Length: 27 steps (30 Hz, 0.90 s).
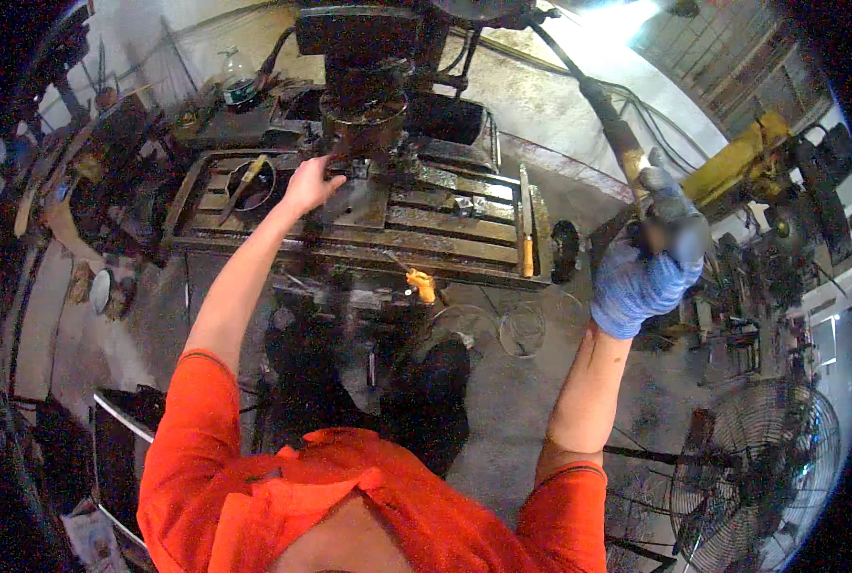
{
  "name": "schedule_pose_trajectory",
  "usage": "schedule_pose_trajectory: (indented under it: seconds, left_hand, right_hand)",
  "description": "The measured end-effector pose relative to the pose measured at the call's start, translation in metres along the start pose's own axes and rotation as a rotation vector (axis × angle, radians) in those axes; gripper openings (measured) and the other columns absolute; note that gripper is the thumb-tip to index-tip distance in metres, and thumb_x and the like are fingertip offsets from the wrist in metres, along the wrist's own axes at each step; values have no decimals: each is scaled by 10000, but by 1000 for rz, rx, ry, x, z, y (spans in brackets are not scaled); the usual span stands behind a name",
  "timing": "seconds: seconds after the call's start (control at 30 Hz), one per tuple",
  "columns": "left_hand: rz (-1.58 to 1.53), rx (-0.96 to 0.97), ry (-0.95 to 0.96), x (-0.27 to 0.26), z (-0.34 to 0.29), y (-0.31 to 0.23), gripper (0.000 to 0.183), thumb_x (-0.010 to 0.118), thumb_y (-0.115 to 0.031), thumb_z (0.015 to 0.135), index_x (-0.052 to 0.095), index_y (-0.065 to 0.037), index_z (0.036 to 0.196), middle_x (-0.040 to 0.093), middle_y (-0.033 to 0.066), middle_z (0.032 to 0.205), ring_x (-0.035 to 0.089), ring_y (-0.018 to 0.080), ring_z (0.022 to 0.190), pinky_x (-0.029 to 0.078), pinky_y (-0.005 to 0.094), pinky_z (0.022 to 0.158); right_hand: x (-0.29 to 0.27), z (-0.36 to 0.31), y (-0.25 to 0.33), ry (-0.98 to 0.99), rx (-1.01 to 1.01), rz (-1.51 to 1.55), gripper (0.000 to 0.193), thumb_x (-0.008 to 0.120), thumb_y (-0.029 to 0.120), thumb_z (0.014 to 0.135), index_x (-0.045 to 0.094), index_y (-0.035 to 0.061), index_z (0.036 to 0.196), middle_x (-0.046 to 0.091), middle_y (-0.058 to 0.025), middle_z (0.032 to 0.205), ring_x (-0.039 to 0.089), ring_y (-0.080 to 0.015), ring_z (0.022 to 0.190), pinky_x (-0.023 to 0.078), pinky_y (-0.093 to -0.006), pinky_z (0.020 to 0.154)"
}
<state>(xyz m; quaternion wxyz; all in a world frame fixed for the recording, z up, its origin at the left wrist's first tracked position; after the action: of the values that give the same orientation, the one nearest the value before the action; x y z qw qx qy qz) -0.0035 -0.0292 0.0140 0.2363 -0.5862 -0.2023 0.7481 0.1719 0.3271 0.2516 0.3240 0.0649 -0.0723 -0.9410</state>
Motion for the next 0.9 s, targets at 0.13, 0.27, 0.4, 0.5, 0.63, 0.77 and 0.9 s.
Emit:
schedule_pose_trajectory:
  seconds: [0.13, 0.27, 0.4, 0.5, 0.63, 0.77, 0.9]
  left_hand:
    - [81, 125, -216, -66, -63, -4, 359, 624, -267, 735, 580, -92, 1045, 629, 117, 769, 603, 309, 743, 474, 397, 638]
    - [223, 98, -524, -126, -112, 35, 341, 622, -258, 752, 574, -152, 1072, 611, 75, 777, 595, 279, 671, 465, 377, 575]
    - [609, 69, -391, -129, -124, 50, 415, 620, -271, 747, 526, -155, 1134, 596, 107, 885, 581, 324, 774, 441, 414, 703]
    - [557, 92, -195, -123, -117, 92, 370, 578, -250, 774, 532, -124, 1119, 593, 144, 832, 580, 316, 797, 424, 431, 737]
    - [147, -133, -304, -123, -108, 88, 257, 509, -173, 827, 568, -8, 1015, 607, 148, 772, 591, 298, 740, 441, 381, 658]
    - [-250, -48, -332, -88, -103, 59, 239, 492, -148, 849, 586, 27, 981, 621, 179, 778, 614, 267, 707, 455, 329, 648]
    - [-179, 18, -356, -48, -69, 13, 241, 490, -167, 839, 592, 10, 968, 608, 208, 829, 590, 350, 783, 462, 384, 677]
  right_hand:
    - [-1, 0, -15, -110, 369, 872, 99, 448, 23, 836, 540, -8, 819, 612, -152, 892, 589, -263, 898, 422, -406, 888]
    - [2, -3, -22, -107, 333, 806, 307, 395, 251, 877, 553, -1, 802, 606, -166, 884, 563, -271, 912, 325, -454, 970]
    - [3, -2, -17, -99, 307, 622, 303, 402, 244, 879, 559, -6, 809, 609, -150, 884, 566, -239, 893, 370, -401, 921]
    - [2, 1, -15, -59, 234, 524, 321, 402, 259, 884, 562, -9, 812, 610, -140, 890, 562, -222, 886, 386, -369, 892]
    - [-2, 0, -26, -85, 303, 678, 342, 402, 278, 889, 561, -13, 806, 609, -135, 887, 560, -230, 909, 402, -357, 864]
    - [2, 6, -16, -139, 414, 797, 360, 382, 280, 894, 561, -17, 799, 611, -141, 885, 556, -246, 952, 402, -377, 872]
    - [-1, 2, -14, -69, 235, 580, 107, 468, 37, 828, 565, -6, 833, 622, -135, 885, 590, -242, 872, 449, -356, 814]
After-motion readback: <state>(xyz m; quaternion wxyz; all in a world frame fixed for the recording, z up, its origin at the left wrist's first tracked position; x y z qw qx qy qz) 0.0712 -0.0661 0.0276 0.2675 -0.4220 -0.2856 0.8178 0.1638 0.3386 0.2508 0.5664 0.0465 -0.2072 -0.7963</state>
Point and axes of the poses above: each hand's wrist, its own z-axis towards the middle knuckle, its own x-axis out of the palm, y = z × x, the point moved 3 cm from there along z, towards the middle knuckle
